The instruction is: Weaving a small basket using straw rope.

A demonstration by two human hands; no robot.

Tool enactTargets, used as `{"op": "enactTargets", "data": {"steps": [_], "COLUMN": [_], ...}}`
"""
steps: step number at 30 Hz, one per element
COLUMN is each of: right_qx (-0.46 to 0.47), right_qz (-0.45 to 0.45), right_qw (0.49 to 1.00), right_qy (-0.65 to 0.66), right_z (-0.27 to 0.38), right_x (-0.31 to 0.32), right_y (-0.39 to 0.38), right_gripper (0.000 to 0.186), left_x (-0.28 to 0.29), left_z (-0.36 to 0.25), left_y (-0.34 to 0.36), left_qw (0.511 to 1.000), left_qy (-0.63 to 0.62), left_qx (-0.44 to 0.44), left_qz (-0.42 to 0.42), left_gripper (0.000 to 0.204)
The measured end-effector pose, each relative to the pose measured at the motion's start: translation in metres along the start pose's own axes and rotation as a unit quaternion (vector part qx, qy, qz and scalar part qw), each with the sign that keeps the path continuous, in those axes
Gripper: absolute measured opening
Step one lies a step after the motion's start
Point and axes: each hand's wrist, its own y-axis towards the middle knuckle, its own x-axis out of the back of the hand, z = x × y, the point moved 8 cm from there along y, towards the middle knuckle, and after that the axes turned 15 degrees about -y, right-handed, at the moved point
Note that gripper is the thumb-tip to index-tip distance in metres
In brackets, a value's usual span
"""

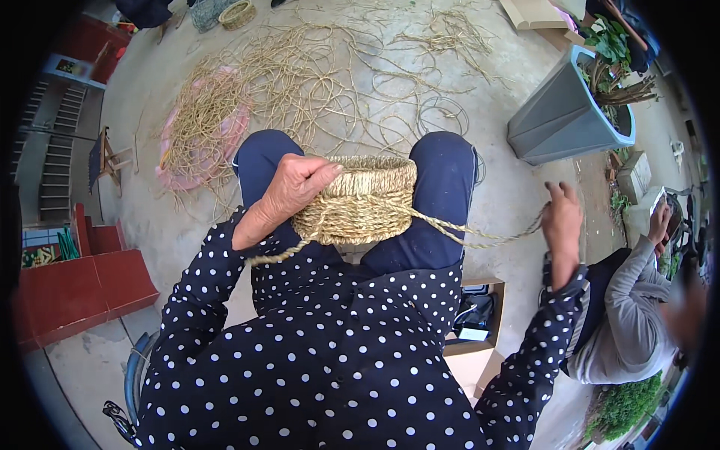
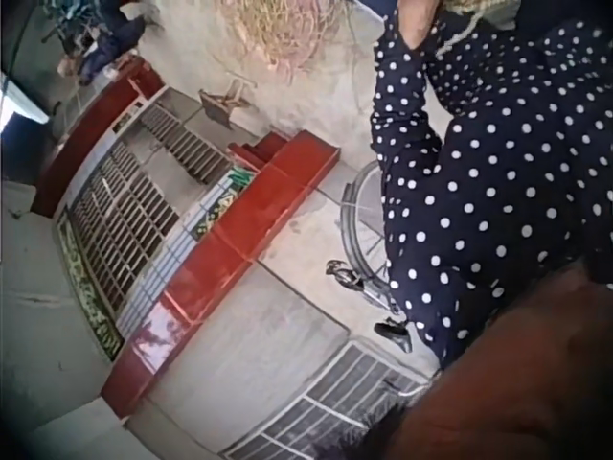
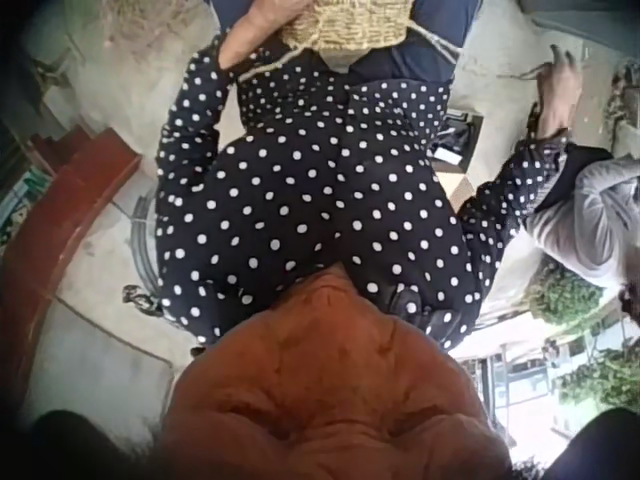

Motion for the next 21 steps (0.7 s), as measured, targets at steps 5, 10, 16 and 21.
{"op": "enactTargets", "data": {"steps": [5,10,16,21], "right_qx": [0.121,0.178,0.190,0.084], "right_qz": [-0.050,-0.100,-0.027,0.035], "right_qw": [0.926,0.969,0.965,0.952], "right_qy": [0.353,0.142,0.181,0.293], "right_z": [0.204,0.263,0.276,0.208], "right_x": [0.091,0.072,0.077,0.048], "right_y": [0.014,-0.008,0.003,-0.001], "right_gripper": [0.039,0.029,0.012,0.014], "left_x": [0.004,0.003,0.011,0.006], "left_z": [0.008,0.014,0.026,0.021], "left_y": [-0.005,0.005,0.007,0.003], "left_qw": [1.000,0.998,0.994,0.998], "left_qy": [-0.004,0.005,-0.015,-0.030], "left_qx": [0.009,0.061,0.097,0.041], "left_qz": [-0.028,-0.020,-0.043,-0.028], "left_gripper": [0.031,0.035,0.037,0.040]}}
